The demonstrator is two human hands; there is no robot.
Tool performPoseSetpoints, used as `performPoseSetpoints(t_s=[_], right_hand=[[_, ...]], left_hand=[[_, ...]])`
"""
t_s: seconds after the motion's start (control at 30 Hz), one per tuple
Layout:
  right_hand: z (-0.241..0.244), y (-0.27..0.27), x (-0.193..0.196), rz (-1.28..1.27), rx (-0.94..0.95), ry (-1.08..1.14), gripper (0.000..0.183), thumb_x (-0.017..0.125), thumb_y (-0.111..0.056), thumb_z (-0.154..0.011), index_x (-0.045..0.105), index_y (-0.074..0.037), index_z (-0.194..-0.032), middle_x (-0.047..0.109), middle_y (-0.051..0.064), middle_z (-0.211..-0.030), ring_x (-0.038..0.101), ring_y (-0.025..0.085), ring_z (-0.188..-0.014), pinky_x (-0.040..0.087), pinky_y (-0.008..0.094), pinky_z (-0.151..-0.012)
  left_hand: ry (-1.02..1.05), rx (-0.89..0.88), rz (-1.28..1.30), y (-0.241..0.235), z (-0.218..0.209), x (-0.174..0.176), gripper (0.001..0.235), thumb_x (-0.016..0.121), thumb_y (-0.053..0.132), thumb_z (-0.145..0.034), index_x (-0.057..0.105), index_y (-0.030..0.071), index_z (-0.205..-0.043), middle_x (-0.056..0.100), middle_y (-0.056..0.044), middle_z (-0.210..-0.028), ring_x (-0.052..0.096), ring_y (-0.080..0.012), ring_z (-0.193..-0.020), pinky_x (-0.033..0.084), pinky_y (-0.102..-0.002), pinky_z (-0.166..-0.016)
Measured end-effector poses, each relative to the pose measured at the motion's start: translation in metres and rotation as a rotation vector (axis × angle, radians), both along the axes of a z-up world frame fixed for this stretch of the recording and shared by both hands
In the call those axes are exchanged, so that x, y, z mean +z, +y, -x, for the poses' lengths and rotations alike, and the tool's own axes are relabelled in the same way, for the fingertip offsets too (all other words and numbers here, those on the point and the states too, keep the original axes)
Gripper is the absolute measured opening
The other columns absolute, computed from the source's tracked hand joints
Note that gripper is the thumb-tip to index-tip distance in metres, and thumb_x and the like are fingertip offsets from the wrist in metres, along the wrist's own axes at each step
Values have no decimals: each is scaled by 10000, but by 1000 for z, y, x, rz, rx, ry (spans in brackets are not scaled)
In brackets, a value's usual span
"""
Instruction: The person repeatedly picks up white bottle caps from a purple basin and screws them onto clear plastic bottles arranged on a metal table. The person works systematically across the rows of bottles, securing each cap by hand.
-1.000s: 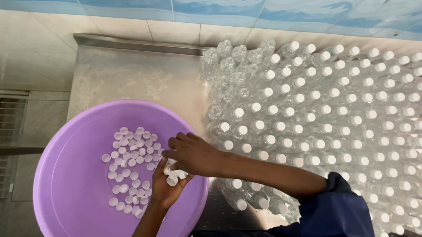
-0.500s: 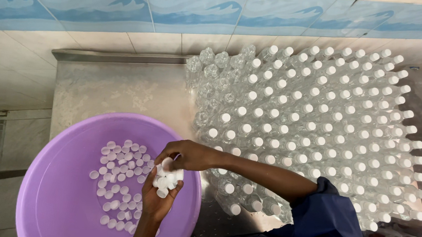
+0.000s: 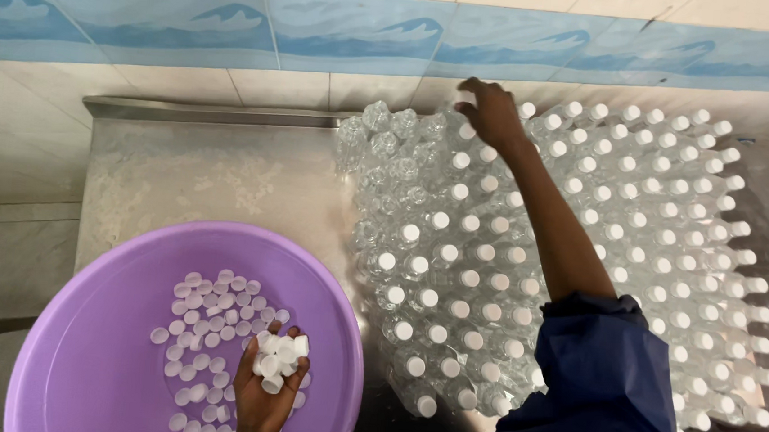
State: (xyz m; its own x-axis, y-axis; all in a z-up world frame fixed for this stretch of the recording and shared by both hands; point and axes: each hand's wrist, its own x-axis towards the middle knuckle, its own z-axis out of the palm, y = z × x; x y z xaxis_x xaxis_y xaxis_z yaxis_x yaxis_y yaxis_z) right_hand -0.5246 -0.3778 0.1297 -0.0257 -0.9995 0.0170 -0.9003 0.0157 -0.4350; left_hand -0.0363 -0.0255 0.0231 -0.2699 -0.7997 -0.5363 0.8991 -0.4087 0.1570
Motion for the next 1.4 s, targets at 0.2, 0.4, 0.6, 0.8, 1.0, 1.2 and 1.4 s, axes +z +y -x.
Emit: performPoseSetpoints(t_s=[0.2,0.4,0.6,0.8,1.0,1.2,1.4], right_hand=[[48,-33,-58,-81,77,99,352,713,-333,-1068,674,-122,-1347,773,100,-1334,713,395,-1154,376,589,-1064],[50,-36,-48,-92,85,45,300,714,-359,-1086,671,-186,-1328,798,77,-1143,730,329,-1168,317,502,-1094],[53,-31,-54,-1,141,-10,214,673,-364,-1095,641,-216,-1247,790,-14,-1111,740,296,-1174,302,498,-1077],[56,-39,-47,-117,113,-8,289,755,-387,-1004,676,-243,-1242,778,-59,-1181,719,239,-1215,266,473,-1083],[62,-61,-16,-415,72,-181,364,735,-466,-1051,764,-243,-1337,821,54,-1142,783,212,-1090,550,408,-876],[57,-65,3,-641,61,-157,446,615,-471,-1057,739,-283,-1442,806,102,-1250,713,225,-1297,467,480,-1121],[66,-71,-21,-523,143,-292,304,729,-369,-1039,805,-210,-1287,809,59,-1149,786,183,-1028,548,388,-968]], left_hand=[[-141,35,-106,13,-9,-7,496,615,417,-1081,626,93,-1456,635,-217,-1361,600,-300,-1253,571,-397,-883],[-72,55,-65,8,0,-11,465,645,406,-1087,632,88,-1427,641,-210,-1338,618,-302,-1258,599,-422,-925],[1,42,-22,5,8,-16,447,657,382,-1085,625,89,-1422,609,-200,-1326,606,-314,-1230,606,-410,-914],[-10,44,-41,5,9,-22,461,659,385,-1084,630,86,-1433,610,-194,-1331,604,-318,-1242,601,-411,-907],[-76,38,-109,4,10,-27,453,675,408,-1063,649,118,-1410,648,-190,-1321,629,-308,-1240,611,-424,-899],[-58,35,-53,4,14,-23,451,658,402,-1079,633,114,-1426,603,-172,-1337,602,-289,-1247,602,-394,-924],[-88,43,-99,5,12,-34,482,671,415,-1072,636,105,-1440,634,-200,-1352,621,-330,-1250,592,-418,-939]])
